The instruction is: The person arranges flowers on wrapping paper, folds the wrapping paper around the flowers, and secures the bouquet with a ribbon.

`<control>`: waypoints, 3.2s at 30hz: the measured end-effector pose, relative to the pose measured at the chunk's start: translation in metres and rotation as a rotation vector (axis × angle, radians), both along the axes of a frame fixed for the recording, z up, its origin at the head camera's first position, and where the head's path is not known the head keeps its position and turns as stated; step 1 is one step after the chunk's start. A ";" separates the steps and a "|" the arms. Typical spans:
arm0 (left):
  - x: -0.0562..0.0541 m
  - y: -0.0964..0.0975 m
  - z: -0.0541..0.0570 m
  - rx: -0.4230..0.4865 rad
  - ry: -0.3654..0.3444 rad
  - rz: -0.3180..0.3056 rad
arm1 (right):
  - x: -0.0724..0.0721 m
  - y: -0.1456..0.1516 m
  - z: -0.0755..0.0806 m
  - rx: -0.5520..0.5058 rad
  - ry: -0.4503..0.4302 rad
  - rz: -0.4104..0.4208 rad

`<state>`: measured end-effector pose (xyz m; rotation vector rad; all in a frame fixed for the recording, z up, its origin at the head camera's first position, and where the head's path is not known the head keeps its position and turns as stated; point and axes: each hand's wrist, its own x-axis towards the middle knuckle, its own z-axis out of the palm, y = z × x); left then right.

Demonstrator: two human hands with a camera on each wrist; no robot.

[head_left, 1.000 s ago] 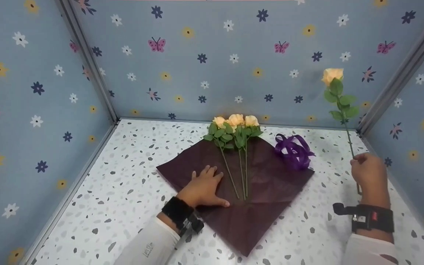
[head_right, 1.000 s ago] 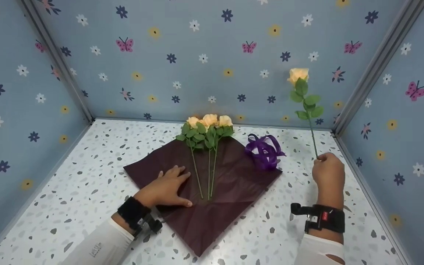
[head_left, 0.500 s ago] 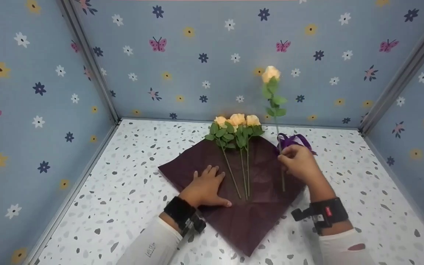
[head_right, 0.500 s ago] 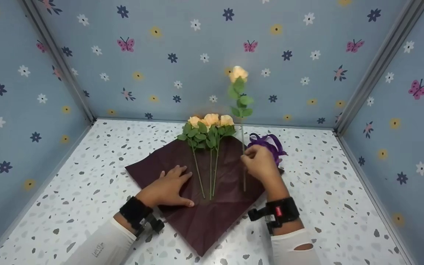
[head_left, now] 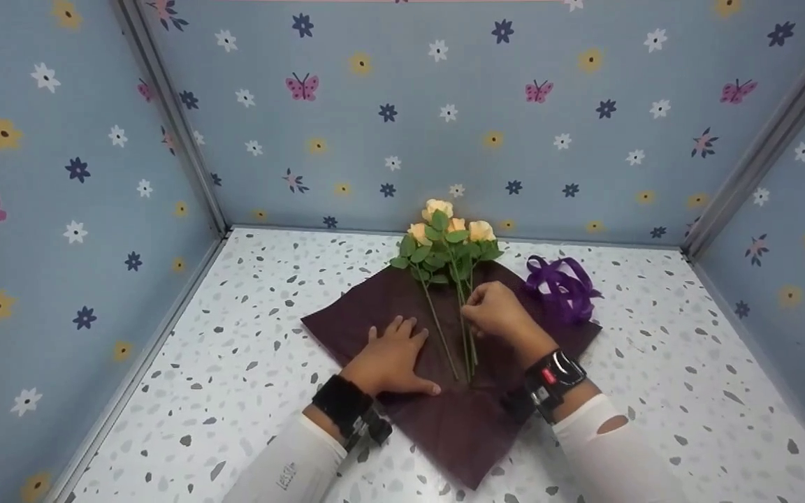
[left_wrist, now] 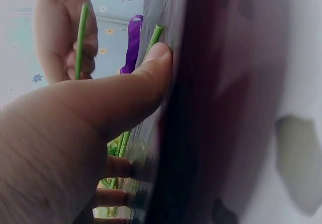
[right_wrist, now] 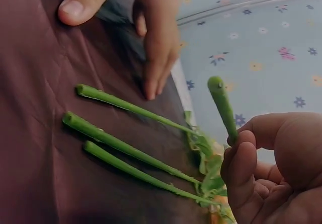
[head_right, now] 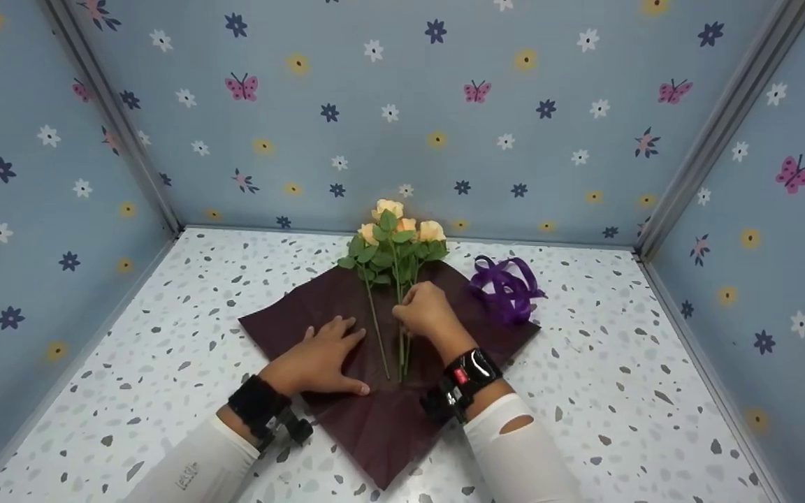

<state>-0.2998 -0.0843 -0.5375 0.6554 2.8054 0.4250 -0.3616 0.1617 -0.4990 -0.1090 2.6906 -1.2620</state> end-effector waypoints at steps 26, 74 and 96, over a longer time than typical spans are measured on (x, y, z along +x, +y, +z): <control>-0.005 0.010 0.000 0.004 -0.005 -0.016 | 0.001 0.061 -0.014 0.167 0.058 0.022; 0.013 -0.029 0.035 -0.013 -0.065 -0.270 | 0.017 0.137 -0.027 0.249 0.055 0.170; 0.005 -0.040 0.043 0.148 -0.209 -0.165 | 0.022 0.134 -0.016 0.222 -0.021 0.218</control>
